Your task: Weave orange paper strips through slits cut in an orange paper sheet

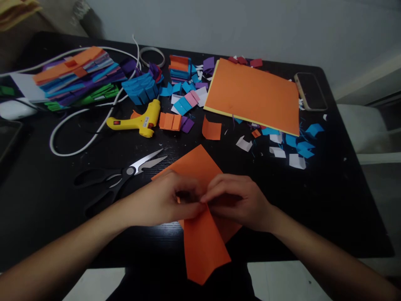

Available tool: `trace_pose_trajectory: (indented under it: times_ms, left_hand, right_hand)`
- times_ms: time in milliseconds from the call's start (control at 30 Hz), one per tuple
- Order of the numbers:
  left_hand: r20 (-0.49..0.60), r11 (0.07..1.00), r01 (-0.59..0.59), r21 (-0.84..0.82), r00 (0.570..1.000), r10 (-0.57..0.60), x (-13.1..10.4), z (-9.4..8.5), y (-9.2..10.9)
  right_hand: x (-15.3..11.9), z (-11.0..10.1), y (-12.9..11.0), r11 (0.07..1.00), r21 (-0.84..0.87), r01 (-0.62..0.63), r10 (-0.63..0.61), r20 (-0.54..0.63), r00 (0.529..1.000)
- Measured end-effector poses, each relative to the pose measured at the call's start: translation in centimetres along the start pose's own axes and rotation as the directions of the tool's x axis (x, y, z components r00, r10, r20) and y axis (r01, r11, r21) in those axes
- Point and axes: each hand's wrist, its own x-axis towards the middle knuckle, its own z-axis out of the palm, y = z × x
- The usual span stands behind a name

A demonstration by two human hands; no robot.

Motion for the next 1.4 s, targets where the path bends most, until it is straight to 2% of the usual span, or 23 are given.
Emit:
trace_pose_trajectory:
  times_ms: [333,533,667,800,933,1000,1200,1400]
  left_hand:
    - [-0.063,0.995,-0.032,0.094,0.997,0.038,-0.05,-0.18,-0.12]
    - [-0.082,0.991,-0.050,0.128,0.995,0.061,-0.19,-0.55,-0.18]
    - [-0.104,0.988,-0.077,0.136,0.990,0.091,-0.31,-0.60,-0.06]
    - [-0.195,0.986,-0.116,0.116,0.971,0.137,-0.20,-0.29,-0.23]
    - [-0.264,0.987,-0.120,0.106,0.954,0.145,0.08,0.08,-0.58]
    - [-0.284,0.991,-0.099,0.087,0.951,0.120,0.19,0.20,-0.67]
    - [-0.281,0.999,-0.031,-0.033,0.960,0.020,0.23,0.29,-0.59]
    - [-0.287,0.993,-0.052,-0.109,0.958,0.019,0.42,0.22,-0.58]
  right_hand:
    - [0.13,-0.15,-0.32,0.998,-0.009,-0.062,0.062,-0.035,0.997]
    - [0.26,-0.17,-0.48,0.993,0.044,-0.109,0.112,-0.080,0.990]
    - [0.18,-0.24,-0.56,0.966,0.173,-0.194,0.207,-0.060,0.976]
    - [0.26,-0.60,-0.57,0.883,0.350,-0.313,0.335,-0.001,0.942]
    - [0.45,-0.89,-0.51,0.843,0.373,-0.387,0.412,0.014,0.911]
    - [0.44,-0.92,-0.51,0.848,0.373,-0.375,0.399,0.015,0.917]
    - [0.13,-0.58,-0.62,0.899,0.350,-0.264,0.255,0.074,0.964]
    - [0.16,-0.04,-0.34,0.940,0.272,-0.205,0.226,-0.051,0.973]
